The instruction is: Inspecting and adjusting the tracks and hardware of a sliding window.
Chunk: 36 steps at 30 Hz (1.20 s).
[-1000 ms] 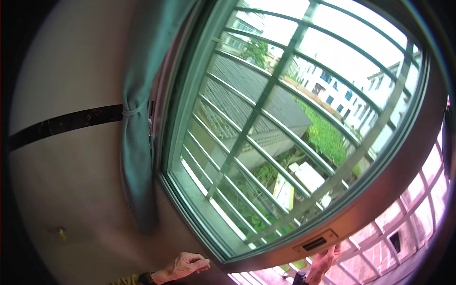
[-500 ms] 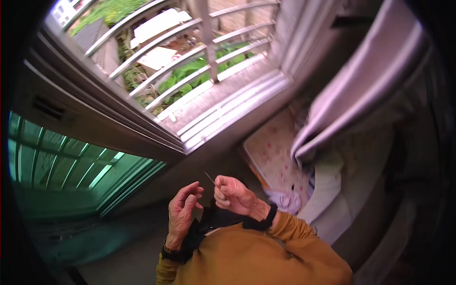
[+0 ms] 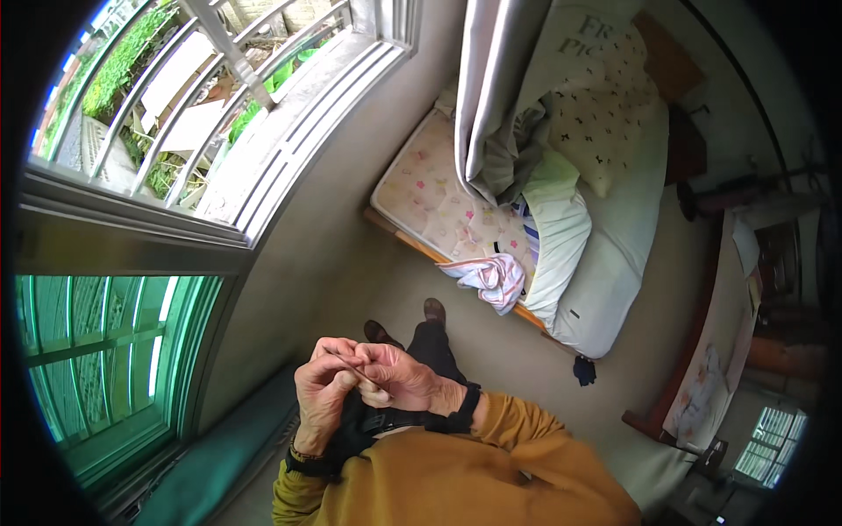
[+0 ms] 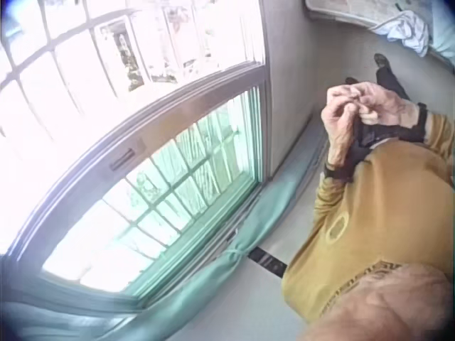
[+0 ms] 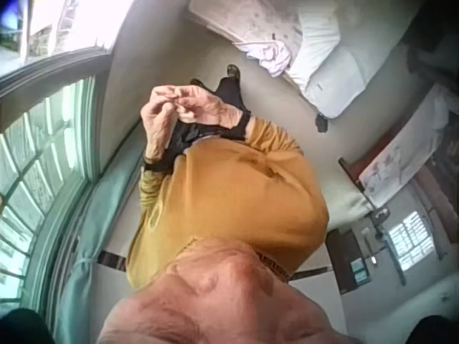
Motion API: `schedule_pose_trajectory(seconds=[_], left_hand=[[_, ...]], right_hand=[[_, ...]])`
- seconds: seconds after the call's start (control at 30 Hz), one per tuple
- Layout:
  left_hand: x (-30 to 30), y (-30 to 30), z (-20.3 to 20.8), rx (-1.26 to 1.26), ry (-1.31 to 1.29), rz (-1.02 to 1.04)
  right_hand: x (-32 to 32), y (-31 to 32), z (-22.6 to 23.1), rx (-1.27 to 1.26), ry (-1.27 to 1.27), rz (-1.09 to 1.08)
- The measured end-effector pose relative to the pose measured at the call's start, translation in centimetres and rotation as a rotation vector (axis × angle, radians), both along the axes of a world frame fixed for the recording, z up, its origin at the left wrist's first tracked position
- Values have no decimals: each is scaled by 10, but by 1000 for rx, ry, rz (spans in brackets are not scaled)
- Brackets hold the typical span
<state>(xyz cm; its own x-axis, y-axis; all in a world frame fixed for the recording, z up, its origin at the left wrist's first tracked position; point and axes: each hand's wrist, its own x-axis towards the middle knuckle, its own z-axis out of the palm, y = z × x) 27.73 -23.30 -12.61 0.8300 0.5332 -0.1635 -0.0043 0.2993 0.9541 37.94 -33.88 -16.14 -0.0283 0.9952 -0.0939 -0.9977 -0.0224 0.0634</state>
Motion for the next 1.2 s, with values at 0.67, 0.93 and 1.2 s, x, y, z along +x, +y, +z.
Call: schedule_pose_trajectory(seconds=[0.67, 0.93, 1.2], left_hand=[[95, -87, -83, -254, 632, -27], [65, -59, -160, -101, 878, -69], [22, -41, -200, 10, 1116, -1]], right_hand=[[177, -431, -342, -1812, -464, -698], [213, -545, -429, -2358, -1691, 6], [240, -543, -506, -2008, -2035, 217]])
